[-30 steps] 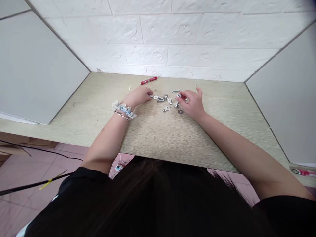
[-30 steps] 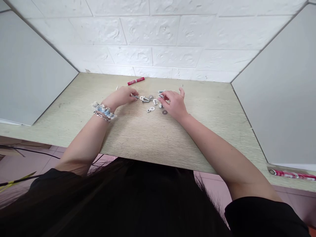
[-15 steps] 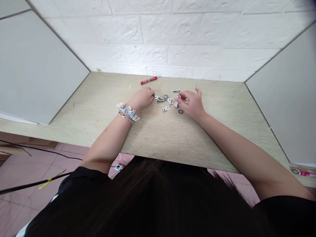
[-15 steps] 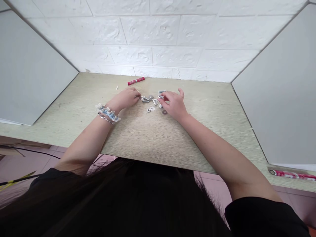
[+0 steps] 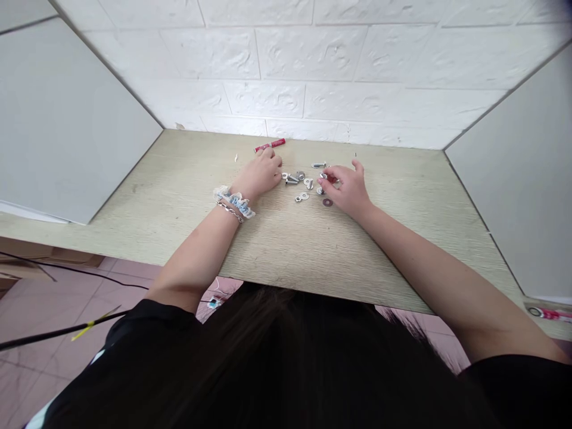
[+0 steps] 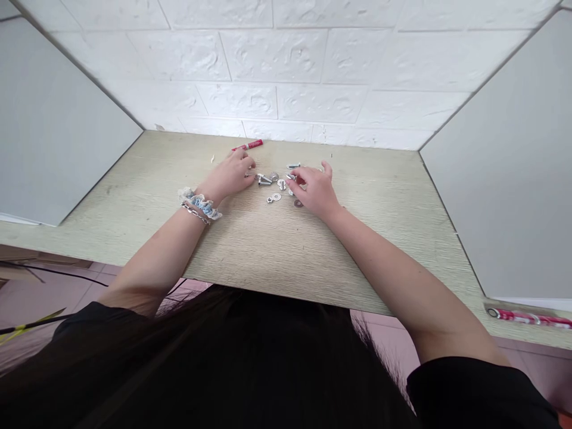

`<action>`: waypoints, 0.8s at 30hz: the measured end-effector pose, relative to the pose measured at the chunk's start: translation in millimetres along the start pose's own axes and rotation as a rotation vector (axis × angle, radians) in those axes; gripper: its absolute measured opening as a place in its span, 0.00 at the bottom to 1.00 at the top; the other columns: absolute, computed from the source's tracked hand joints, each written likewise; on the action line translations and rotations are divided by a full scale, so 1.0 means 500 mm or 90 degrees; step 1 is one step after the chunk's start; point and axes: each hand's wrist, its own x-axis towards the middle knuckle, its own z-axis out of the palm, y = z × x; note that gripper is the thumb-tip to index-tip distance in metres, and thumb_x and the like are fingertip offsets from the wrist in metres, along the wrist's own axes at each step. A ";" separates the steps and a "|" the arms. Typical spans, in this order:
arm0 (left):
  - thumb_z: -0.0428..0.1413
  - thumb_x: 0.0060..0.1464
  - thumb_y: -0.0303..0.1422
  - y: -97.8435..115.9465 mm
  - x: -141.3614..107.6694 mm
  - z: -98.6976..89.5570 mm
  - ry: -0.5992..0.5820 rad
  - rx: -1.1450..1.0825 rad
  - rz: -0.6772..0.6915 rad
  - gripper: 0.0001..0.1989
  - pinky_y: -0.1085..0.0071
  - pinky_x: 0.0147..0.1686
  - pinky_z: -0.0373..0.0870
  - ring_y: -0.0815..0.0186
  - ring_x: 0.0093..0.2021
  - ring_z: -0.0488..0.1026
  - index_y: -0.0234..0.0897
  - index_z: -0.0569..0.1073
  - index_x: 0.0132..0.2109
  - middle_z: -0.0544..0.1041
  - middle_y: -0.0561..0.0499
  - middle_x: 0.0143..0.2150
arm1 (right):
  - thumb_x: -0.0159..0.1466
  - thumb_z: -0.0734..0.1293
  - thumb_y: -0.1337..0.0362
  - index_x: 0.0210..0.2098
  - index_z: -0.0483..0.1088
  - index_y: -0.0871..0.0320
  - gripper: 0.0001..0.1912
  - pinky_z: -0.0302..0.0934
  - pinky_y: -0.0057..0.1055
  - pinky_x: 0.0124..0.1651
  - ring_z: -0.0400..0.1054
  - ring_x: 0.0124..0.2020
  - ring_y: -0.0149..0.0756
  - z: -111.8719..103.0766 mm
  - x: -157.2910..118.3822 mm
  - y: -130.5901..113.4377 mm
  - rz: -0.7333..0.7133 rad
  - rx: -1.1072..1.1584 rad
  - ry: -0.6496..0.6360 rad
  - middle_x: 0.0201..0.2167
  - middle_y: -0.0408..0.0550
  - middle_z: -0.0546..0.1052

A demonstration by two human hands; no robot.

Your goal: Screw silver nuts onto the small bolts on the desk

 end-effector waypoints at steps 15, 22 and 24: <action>0.43 0.66 0.42 -0.017 0.008 0.011 -0.099 -0.058 -0.055 0.28 0.57 0.66 0.60 0.50 0.67 0.63 0.29 0.65 0.64 0.66 0.34 0.67 | 0.67 0.62 0.53 0.37 0.72 0.54 0.13 0.42 0.62 0.70 0.72 0.34 0.37 -0.003 0.001 -0.007 0.015 0.039 -0.020 0.32 0.45 0.78; 0.37 0.70 0.43 0.025 0.002 -0.001 -0.106 -0.127 -0.037 0.31 0.55 0.73 0.45 0.53 0.77 0.43 0.35 0.49 0.74 0.46 0.39 0.77 | 0.67 0.62 0.53 0.37 0.72 0.54 0.13 0.42 0.63 0.70 0.72 0.35 0.37 -0.003 0.001 -0.007 0.013 0.024 -0.023 0.32 0.45 0.78; 0.39 0.69 0.46 0.035 -0.002 0.001 -0.136 -0.125 -0.026 0.33 0.55 0.73 0.45 0.52 0.77 0.43 0.35 0.51 0.74 0.47 0.39 0.77 | 0.67 0.62 0.53 0.37 0.72 0.54 0.13 0.43 0.62 0.69 0.72 0.34 0.37 -0.003 0.001 -0.006 0.011 0.026 -0.018 0.32 0.44 0.78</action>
